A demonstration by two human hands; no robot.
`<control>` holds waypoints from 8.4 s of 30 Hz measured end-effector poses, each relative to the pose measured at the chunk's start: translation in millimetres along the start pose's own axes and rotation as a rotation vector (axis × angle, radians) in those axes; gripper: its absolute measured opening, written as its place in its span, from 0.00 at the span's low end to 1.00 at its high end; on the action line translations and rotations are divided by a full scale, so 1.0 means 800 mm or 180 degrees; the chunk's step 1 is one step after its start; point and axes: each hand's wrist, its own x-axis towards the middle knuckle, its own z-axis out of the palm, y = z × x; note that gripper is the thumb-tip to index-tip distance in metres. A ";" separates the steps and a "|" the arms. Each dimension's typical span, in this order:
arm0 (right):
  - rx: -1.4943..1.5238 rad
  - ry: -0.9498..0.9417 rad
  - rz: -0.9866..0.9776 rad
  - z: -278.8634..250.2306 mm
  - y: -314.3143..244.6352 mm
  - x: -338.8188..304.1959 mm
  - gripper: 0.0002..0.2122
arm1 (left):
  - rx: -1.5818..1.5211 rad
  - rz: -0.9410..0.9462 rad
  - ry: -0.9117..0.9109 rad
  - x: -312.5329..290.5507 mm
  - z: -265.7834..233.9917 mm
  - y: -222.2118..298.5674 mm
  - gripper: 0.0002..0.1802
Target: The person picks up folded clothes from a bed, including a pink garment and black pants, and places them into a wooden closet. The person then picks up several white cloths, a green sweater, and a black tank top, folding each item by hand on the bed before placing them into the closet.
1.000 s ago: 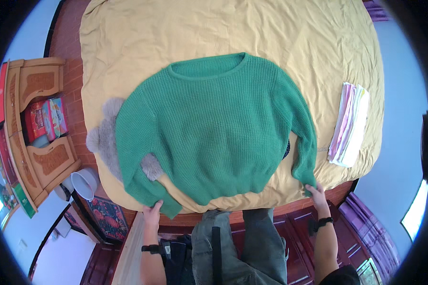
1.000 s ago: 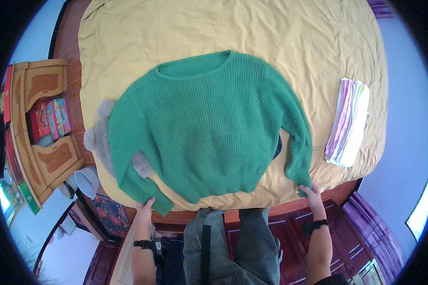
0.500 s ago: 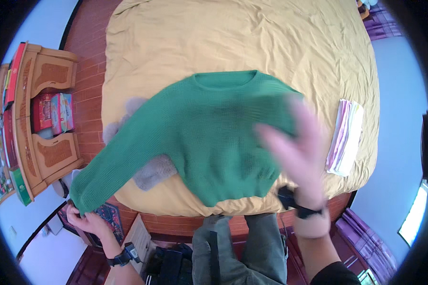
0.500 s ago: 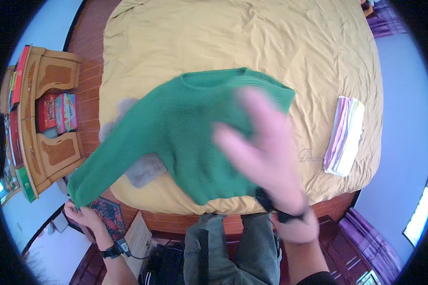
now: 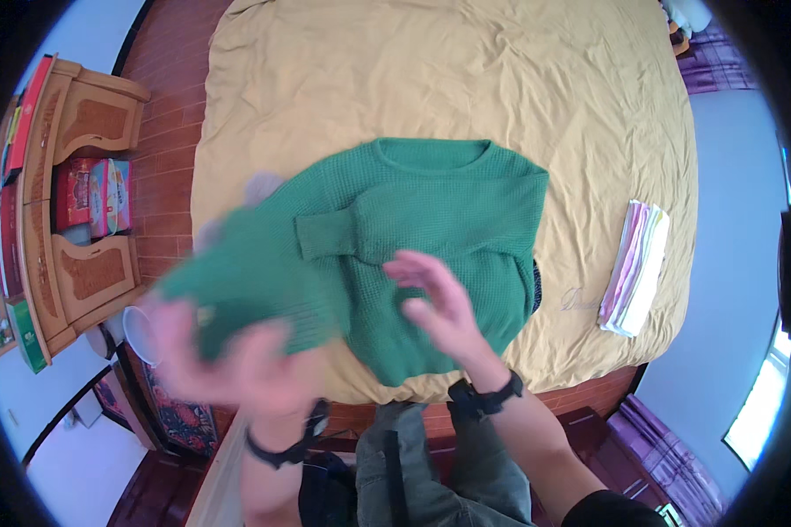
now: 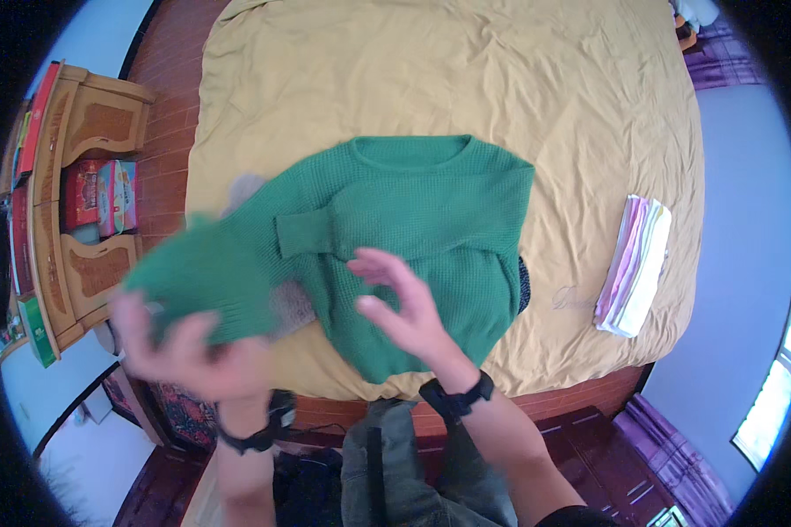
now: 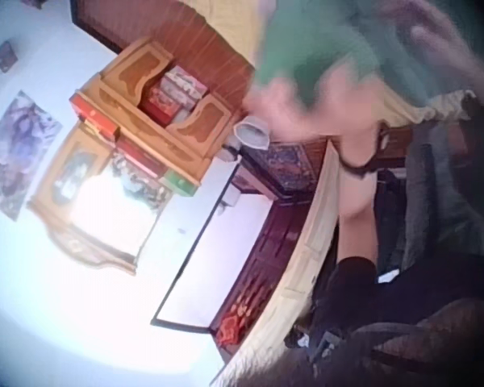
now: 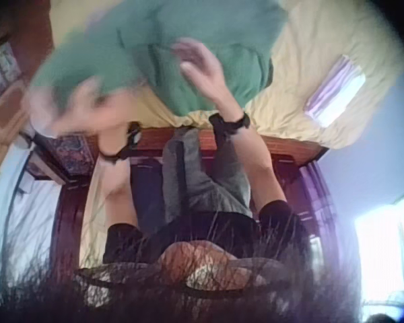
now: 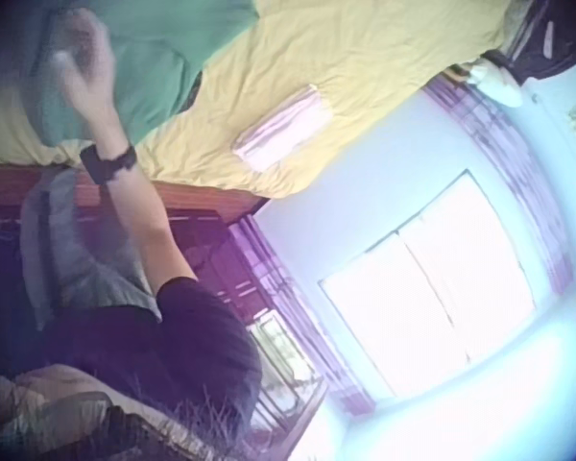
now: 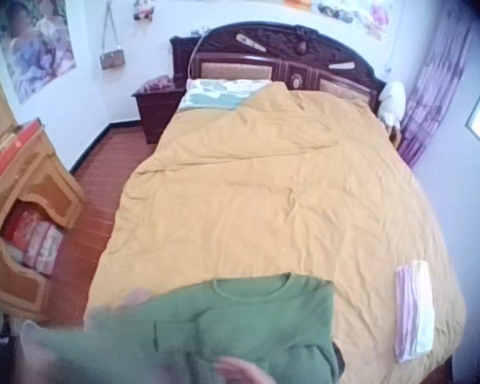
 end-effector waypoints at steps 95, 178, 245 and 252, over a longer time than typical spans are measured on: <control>0.1495 -0.5730 -0.1108 -0.055 -0.493 -0.201 0.23 | -0.7441 0.0634 -0.1353 0.061 -0.353 0.210 0.26; -0.1559 -0.7496 0.1513 0.875 -0.368 -0.432 0.36 | 0.0764 -0.0942 0.2657 -0.254 -0.945 0.200 0.10; -0.0155 -0.3892 -0.7485 1.070 -0.962 -1.231 0.20 | 0.9039 -0.4148 0.1176 -0.440 -1.095 0.491 0.17; -0.1506 -0.7908 -0.3343 1.125 -0.999 -1.211 0.42 | 0.9099 -0.4294 0.1267 -0.423 -1.118 0.473 0.18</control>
